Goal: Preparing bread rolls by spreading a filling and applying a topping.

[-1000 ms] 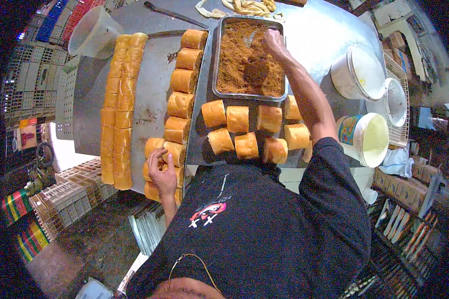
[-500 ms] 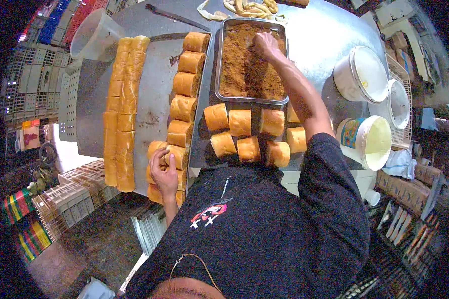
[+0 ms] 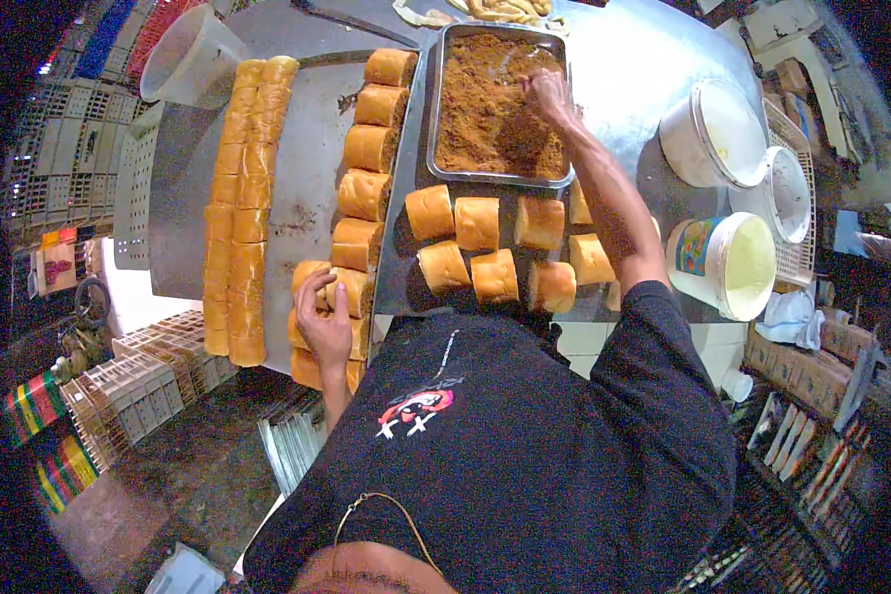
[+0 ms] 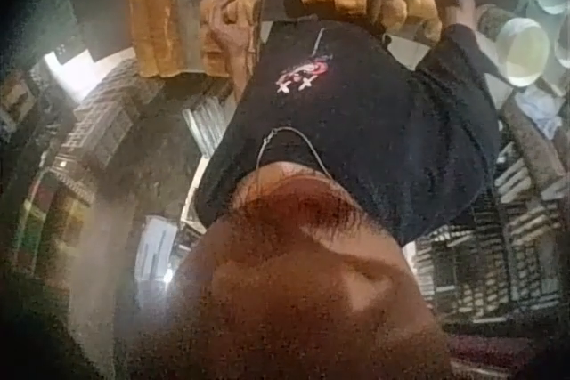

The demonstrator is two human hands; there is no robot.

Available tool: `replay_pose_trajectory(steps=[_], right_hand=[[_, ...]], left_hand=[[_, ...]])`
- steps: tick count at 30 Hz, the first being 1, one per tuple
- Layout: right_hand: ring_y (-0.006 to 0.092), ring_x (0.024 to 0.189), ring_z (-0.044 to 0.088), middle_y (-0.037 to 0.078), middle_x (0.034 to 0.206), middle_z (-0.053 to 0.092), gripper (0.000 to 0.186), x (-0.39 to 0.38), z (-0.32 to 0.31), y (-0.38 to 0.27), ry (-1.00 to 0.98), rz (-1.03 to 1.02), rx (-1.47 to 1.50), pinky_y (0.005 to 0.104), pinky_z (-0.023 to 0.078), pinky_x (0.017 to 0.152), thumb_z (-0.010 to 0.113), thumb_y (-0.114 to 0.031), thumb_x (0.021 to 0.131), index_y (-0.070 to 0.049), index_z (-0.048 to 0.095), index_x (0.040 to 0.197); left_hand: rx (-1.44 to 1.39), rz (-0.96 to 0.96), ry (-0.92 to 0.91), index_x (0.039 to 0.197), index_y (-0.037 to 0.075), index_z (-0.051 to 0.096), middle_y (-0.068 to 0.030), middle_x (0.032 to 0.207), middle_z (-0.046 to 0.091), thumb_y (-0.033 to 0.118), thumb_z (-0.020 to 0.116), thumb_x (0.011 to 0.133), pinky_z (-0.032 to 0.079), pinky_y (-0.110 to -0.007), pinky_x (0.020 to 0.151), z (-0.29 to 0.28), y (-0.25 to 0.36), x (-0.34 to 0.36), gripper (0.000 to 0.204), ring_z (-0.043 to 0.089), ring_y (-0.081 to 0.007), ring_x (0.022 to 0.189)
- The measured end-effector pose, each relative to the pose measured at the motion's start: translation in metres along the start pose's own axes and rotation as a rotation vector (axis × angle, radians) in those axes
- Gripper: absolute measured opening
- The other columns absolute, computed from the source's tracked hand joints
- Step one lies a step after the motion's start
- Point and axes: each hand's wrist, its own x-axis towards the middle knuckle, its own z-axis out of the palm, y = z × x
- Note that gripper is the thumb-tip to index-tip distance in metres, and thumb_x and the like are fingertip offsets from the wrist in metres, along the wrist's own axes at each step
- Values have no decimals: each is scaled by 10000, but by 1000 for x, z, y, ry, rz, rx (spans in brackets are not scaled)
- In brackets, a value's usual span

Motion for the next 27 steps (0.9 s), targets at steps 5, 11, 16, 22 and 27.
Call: replay_pose_trajectory(steps=[5,11,16,22,27], right_hand=[[315,715,688,182,922,734,199,-8,13,-4,152,-104,113,439,559,680,665,-170,885,-105,763,1046],[344,992,658,129,1094,727,301,-29,7,-66,-44,-356,-159,474,522,869,741,-180,826,-134,745,1123],[369,998,633,194,978,684,155,-17,-4,-57,-2,-289,41,464,522,843,709,-158,853,-80,739,983],[374,882,690,230,957,704,177,-9,-13,-41,14,-198,-31,477,551,737,619,-132,906,-19,711,1006],[432,808,673,241,869,690,187,-33,2,-7,95,-125,165,518,517,703,632,-167,897,12,679,922]], left_hand=[[-22,24,-16,994,10,673,-133,1118,678,65,694,868,453,-399,993,-1,-3,1,139,609,-300,1103],[-20,14,33,975,-4,676,-164,1104,676,76,700,852,456,-429,984,-4,-2,-9,149,608,-347,1095],[-29,-15,42,979,-2,677,-158,1105,678,76,699,854,456,-427,985,-7,-7,-12,149,608,-338,1096],[-31,-50,19,992,-5,672,-146,1104,677,80,680,876,461,-412,980,-9,-7,-13,144,614,-313,1090],[-55,-33,22,991,-8,669,-145,1109,679,92,665,898,462,-405,986,-8,-6,-10,137,617,-301,1095]])
